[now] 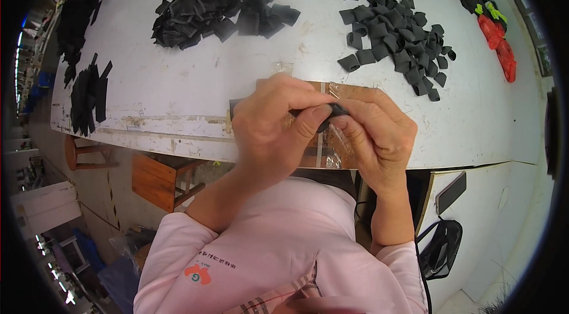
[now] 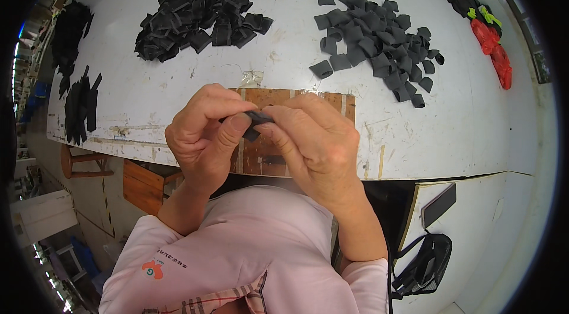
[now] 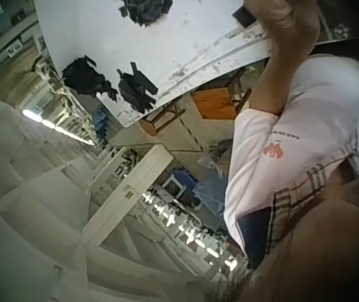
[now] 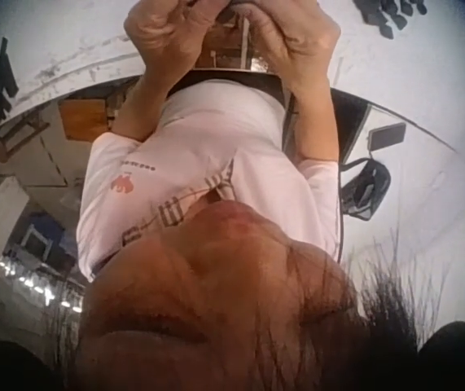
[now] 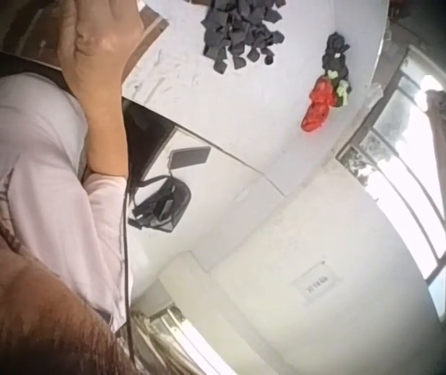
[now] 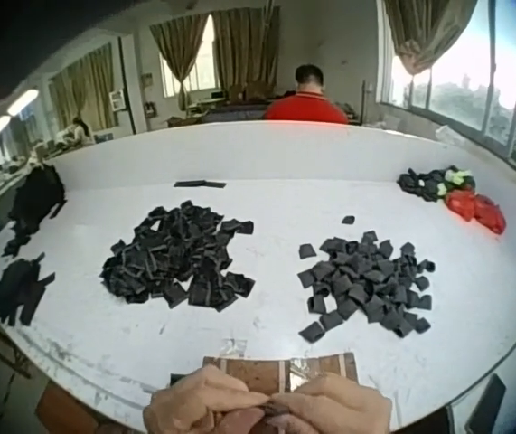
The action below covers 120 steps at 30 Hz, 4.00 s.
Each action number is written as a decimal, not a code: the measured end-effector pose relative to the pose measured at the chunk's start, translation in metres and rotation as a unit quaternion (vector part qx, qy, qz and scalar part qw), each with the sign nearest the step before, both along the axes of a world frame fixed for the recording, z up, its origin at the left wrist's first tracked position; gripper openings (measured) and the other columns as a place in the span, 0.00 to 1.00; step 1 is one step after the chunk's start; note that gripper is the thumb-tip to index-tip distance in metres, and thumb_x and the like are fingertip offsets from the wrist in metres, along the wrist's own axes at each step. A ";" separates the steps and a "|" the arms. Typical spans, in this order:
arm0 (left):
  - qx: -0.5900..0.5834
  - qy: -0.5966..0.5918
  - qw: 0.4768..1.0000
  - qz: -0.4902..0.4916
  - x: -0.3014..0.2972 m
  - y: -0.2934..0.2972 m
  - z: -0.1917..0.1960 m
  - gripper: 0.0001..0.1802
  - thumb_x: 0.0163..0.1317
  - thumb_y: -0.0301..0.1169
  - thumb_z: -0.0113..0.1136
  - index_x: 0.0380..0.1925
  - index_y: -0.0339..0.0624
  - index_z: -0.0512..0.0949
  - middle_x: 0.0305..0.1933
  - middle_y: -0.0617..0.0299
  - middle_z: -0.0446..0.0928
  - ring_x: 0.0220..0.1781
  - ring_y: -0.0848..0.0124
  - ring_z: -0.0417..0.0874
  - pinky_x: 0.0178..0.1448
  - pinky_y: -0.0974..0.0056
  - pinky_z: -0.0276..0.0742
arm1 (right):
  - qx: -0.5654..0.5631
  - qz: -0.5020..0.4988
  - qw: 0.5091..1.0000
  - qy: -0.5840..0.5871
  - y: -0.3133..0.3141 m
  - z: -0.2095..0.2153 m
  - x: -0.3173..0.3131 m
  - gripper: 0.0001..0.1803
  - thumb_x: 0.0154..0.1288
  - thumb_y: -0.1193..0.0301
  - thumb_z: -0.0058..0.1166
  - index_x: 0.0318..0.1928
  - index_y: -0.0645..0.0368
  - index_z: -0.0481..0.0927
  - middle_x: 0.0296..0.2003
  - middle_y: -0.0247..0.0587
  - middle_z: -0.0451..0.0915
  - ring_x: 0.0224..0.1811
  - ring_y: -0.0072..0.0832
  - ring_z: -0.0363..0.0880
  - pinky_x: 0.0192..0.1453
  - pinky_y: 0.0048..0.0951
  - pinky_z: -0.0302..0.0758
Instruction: Gluing and assembling small black rubber or foam components on a workshop table.
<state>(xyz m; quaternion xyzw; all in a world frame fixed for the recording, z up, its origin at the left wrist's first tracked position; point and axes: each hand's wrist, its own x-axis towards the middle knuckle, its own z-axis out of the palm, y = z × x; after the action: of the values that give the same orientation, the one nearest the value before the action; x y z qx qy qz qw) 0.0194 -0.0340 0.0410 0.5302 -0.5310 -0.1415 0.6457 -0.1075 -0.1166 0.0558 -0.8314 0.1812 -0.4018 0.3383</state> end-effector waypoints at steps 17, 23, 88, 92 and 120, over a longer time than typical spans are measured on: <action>-0.101 0.031 0.994 0.009 -0.004 -0.012 -0.019 0.05 0.48 0.19 0.60 0.27 0.34 0.76 0.25 0.58 0.73 0.24 0.72 0.72 0.26 0.73 0.66 | -0.097 -0.050 0.994 -0.001 0.007 -0.022 0.007 0.05 0.48 0.79 0.55 0.29 0.66 0.75 0.24 0.46 0.72 0.22 0.33 0.69 0.24 0.25 0.65; 0.064 -0.035 0.979 0.190 0.020 0.013 -0.057 0.11 0.52 0.27 0.57 0.36 0.36 0.74 0.32 0.54 0.72 0.29 0.66 0.74 0.32 0.68 0.70 | 0.082 0.026 0.995 -0.042 -0.022 -0.010 -0.015 0.09 0.59 0.70 0.48 0.30 0.66 0.76 0.24 0.40 0.73 0.23 0.22 0.66 0.26 0.18 0.62; 0.067 0.623 0.741 -0.243 0.001 0.007 0.009 0.09 0.57 0.18 0.43 0.38 0.32 0.67 0.29 0.47 0.74 0.06 0.85 0.55 0.09 0.78 0.50 | 0.462 0.107 0.879 -0.049 0.007 0.010 -0.006 0.12 0.61 0.66 0.50 0.25 0.61 0.71 0.21 0.24 0.67 0.23 0.11 0.59 0.25 0.14 0.57; 0.104 0.713 0.634 -0.280 0.012 -0.003 0.005 0.10 0.63 0.22 0.37 0.43 0.34 0.65 0.30 0.51 0.74 0.05 0.86 0.55 0.08 0.78 0.48 | 0.513 0.163 0.839 -0.081 -0.014 -0.002 0.010 0.13 0.61 0.64 0.50 0.24 0.59 0.71 0.20 0.24 0.67 0.20 0.10 0.57 0.23 0.13 0.54; 0.088 0.571 0.791 -0.200 -0.006 0.007 -0.014 0.11 0.59 0.21 0.47 0.43 0.35 0.67 0.31 0.58 0.74 0.11 0.85 0.57 0.14 0.79 0.54 | 0.485 0.220 0.845 -0.056 -0.020 -0.028 0.010 0.14 0.61 0.63 0.50 0.23 0.58 0.71 0.17 0.24 0.64 0.19 0.12 0.59 0.22 0.15 0.57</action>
<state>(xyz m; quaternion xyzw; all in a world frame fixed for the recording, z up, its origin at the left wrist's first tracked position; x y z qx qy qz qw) 0.0135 -0.0269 0.0268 0.2889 -0.1454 -0.5906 0.7393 -0.0973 -0.1369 0.0282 -0.5557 0.1464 -0.2234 0.7874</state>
